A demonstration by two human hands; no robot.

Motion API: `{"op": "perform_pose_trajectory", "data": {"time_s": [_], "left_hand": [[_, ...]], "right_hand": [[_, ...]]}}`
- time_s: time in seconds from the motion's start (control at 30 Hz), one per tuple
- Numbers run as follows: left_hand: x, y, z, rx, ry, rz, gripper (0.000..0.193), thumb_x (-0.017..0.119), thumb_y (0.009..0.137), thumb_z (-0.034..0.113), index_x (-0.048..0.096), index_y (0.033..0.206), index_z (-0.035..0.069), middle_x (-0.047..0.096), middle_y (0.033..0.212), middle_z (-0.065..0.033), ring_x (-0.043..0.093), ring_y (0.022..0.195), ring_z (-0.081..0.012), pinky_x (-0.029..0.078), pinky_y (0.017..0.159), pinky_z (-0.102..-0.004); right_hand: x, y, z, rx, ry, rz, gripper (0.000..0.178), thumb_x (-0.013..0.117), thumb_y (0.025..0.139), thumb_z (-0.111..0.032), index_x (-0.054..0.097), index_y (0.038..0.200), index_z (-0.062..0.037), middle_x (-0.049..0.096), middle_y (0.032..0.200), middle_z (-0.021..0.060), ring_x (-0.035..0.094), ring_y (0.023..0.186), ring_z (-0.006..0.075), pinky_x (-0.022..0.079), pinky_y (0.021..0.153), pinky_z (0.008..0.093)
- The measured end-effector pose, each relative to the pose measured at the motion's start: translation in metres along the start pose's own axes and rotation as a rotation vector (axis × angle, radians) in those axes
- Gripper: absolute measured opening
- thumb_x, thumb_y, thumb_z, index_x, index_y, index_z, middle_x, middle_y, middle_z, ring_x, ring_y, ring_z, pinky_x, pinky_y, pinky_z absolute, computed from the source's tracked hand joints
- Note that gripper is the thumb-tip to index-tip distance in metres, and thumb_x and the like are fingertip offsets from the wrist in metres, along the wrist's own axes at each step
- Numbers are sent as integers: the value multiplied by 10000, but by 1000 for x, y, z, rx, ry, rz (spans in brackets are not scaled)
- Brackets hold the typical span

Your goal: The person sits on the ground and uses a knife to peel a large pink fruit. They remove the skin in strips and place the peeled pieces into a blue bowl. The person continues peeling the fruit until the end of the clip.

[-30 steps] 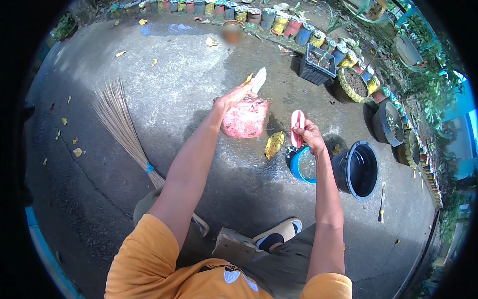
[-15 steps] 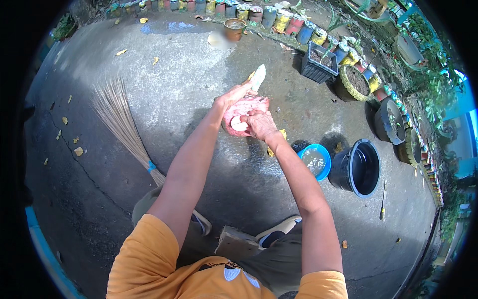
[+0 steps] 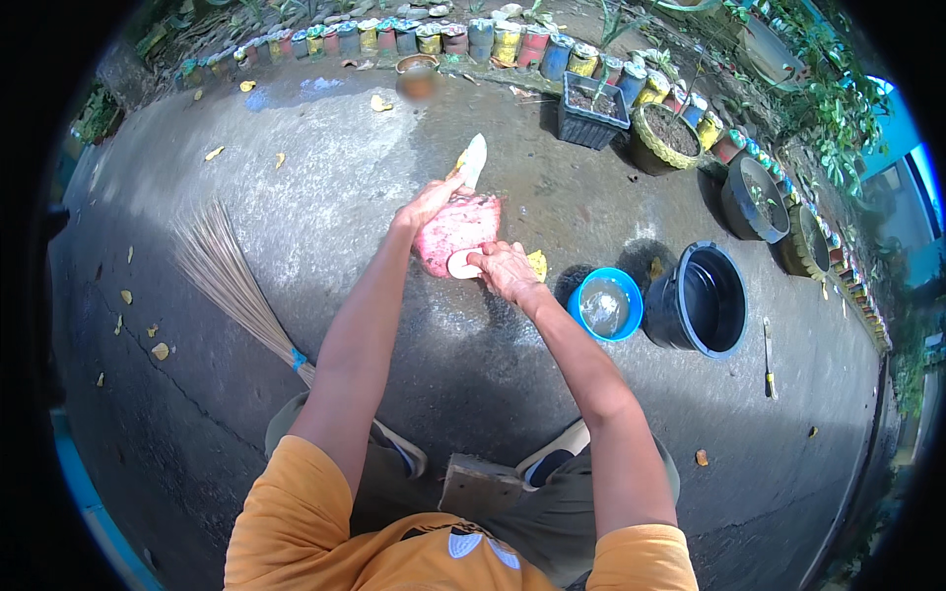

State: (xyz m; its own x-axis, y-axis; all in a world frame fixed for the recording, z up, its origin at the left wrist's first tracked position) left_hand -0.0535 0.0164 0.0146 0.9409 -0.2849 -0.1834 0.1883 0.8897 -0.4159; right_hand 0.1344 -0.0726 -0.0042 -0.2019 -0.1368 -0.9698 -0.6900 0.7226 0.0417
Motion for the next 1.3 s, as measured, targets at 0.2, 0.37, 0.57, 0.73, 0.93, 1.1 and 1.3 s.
{"op": "perform_pose_trajectory", "data": {"time_s": [0.2,0.37,0.57,0.73,0.93,1.1,1.3], "left_hand": [[4,0,7,34,82,63,671,435,902,629,672,1164,59,568,1306,-149,469,1251,-243,285,1082,-327],[4,8,4,43,83,20,778,396,856,724,638,1220,81,501,1381,-163,413,1318,-270,268,1103,-365],[8,13,0,56,29,62,627,443,925,584,665,1172,52,606,1228,-125,529,1147,-211,362,1015,-294],[9,13,1,59,109,77,611,429,940,566,665,1173,53,624,1191,-116,539,1104,-177,377,991,-291],[6,19,-11,31,-44,69,494,500,951,460,670,1142,38,670,1052,-54,590,940,-134,450,870,-276],[-7,24,-23,181,107,102,309,641,903,268,674,1087,22,676,991,-24,601,870,-111,477,806,-261],[6,18,-20,251,222,12,328,738,817,221,685,1107,76,688,1017,-28,628,912,-126,493,842,-269]], "right_hand": [[-3,32,-45,119,-50,146,281,595,800,-129,586,1078,-173,611,991,109,574,986,304,386,843,454],[27,0,-66,158,-176,-159,251,507,866,-139,603,1092,-191,607,1033,96,565,1033,271,362,894,457],[10,38,-59,188,-62,156,181,530,848,-175,598,1007,-121,608,973,112,575,955,274,375,835,450],[38,25,-76,185,-250,-114,203,549,839,-165,608,1032,-137,624,998,89,588,963,240,373,840,431],[62,-27,-28,414,-130,-440,230,611,841,-188,681,1060,-191,666,1069,71,640,1027,225,385,907,437],[-6,-49,93,425,700,-443,332,769,657,-193,707,972,-110,708,828,39,648,763,164,507,668,335],[-28,-129,184,773,-48,-749,442,752,671,-285,709,1067,-94,703,1050,99,666,998,249,525,857,358]]}}
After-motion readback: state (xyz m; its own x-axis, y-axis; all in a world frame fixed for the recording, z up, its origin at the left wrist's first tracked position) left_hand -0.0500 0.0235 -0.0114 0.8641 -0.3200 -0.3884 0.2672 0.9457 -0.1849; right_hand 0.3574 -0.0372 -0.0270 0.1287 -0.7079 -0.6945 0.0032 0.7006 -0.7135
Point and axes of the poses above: each hand's wrist, its own y-axis towards the middle knuckle, its own x-axis out of the palm, z = x × y, the point moved 2 cm from there along y, towards the middle knuckle
